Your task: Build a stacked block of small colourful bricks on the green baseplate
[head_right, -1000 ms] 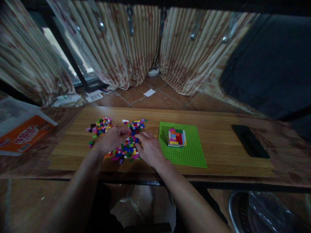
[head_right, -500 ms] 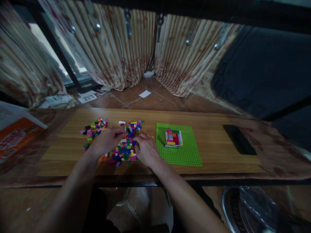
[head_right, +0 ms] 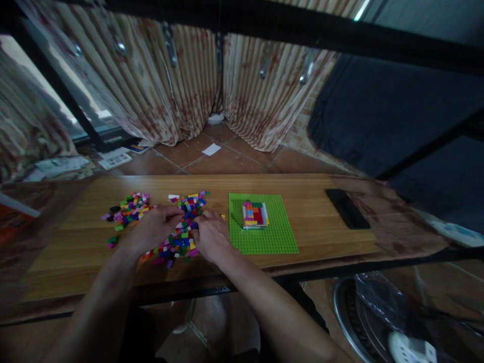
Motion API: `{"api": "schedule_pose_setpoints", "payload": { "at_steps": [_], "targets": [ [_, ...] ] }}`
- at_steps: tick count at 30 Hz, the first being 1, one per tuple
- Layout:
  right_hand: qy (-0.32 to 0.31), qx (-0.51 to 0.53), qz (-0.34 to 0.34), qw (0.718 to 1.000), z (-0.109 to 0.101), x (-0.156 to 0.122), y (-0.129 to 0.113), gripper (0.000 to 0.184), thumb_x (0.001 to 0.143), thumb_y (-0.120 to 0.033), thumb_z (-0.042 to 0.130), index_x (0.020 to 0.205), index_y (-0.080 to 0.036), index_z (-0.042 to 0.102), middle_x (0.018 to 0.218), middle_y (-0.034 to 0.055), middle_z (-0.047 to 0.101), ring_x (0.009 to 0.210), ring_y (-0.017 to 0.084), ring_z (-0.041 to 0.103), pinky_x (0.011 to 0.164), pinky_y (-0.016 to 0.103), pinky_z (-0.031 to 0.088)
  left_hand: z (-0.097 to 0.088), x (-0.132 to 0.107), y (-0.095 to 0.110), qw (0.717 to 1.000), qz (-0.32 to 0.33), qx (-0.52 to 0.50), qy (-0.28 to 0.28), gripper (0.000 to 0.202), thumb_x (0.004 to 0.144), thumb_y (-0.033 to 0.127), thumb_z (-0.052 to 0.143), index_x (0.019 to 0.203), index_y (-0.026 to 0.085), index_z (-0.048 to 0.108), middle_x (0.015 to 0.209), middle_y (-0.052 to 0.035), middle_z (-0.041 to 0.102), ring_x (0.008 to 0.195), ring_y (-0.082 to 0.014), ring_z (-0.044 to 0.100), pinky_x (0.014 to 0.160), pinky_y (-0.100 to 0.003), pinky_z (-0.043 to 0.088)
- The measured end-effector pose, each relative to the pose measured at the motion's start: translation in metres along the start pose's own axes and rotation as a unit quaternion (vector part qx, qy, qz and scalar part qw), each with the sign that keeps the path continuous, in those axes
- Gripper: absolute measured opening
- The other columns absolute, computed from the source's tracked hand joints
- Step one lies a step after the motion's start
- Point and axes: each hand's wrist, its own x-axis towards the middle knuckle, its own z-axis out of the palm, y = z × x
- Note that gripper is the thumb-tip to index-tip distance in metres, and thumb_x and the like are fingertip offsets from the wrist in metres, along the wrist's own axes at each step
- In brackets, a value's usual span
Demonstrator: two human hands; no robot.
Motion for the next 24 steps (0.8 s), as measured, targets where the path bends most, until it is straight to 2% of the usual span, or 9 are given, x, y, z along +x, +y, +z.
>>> {"api": "schedule_pose_setpoints", "payload": {
  "at_steps": [9, 15, 20, 24],
  "targets": [
    [-0.006, 0.019, 0.016, 1.000, -0.001, 0.003, 0.001, 0.015, 0.085, -0.023, 0.060, 0.097, -0.018, 0.066, 0.100, 0.0075, 0.063, 0.098, 0.022, 0.056, 0.088, 0.033, 0.042, 0.000, 0.001, 0.006, 0.999, -0.011, 0.033, -0.025, 0.029, 0.082, 0.026, 0.044, 0.080, 0.020, 0.072, 0.077, -0.0037, 0.072, 0.070, -0.0187, 0.063, 0.065, -0.026, 0.043],
    [0.014, 0.053, 0.001, 0.999, 0.003, 0.003, 0.001, 0.014, 0.082, -0.016, 0.060, 0.094, -0.020, 0.064, 0.097, 0.0058, 0.066, 0.095, 0.020, 0.057, 0.089, 0.033, 0.041, 0.003, 0.003, 0.003, 0.999, -0.017, 0.024, -0.019, 0.032, 0.083, 0.027, 0.043, 0.089, 0.021, 0.073, 0.086, -0.0043, 0.073, 0.078, -0.0210, 0.065, 0.071, -0.029, 0.044],
    [0.048, 0.130, -0.005, 0.990, 0.005, 0.004, 0.003, 0.017, 0.078, -0.009, 0.060, 0.086, -0.022, 0.065, 0.089, 0.0023, 0.067, 0.089, 0.018, 0.059, 0.085, 0.031, 0.043, 0.006, 0.005, -0.003, 1.000, -0.008, -0.013, -0.018, 0.032, 0.082, 0.029, 0.044, 0.091, 0.019, 0.074, 0.086, -0.0049, 0.073, 0.078, -0.0217, 0.065, 0.072, -0.030, 0.045],
    [0.095, 0.245, 0.010, 0.965, -0.002, 0.006, 0.006, 0.015, 0.078, -0.008, 0.058, 0.082, -0.021, 0.066, 0.081, 0.0003, 0.066, 0.079, 0.016, 0.060, 0.077, 0.028, 0.045, 0.005, 0.004, -0.003, 0.995, -0.008, -0.101, -0.020, 0.030, 0.081, 0.033, 0.049, 0.092, 0.019, 0.073, 0.082, -0.0025, 0.073, 0.073, -0.0196, 0.064, 0.069, -0.029, 0.044]
  ]
}}
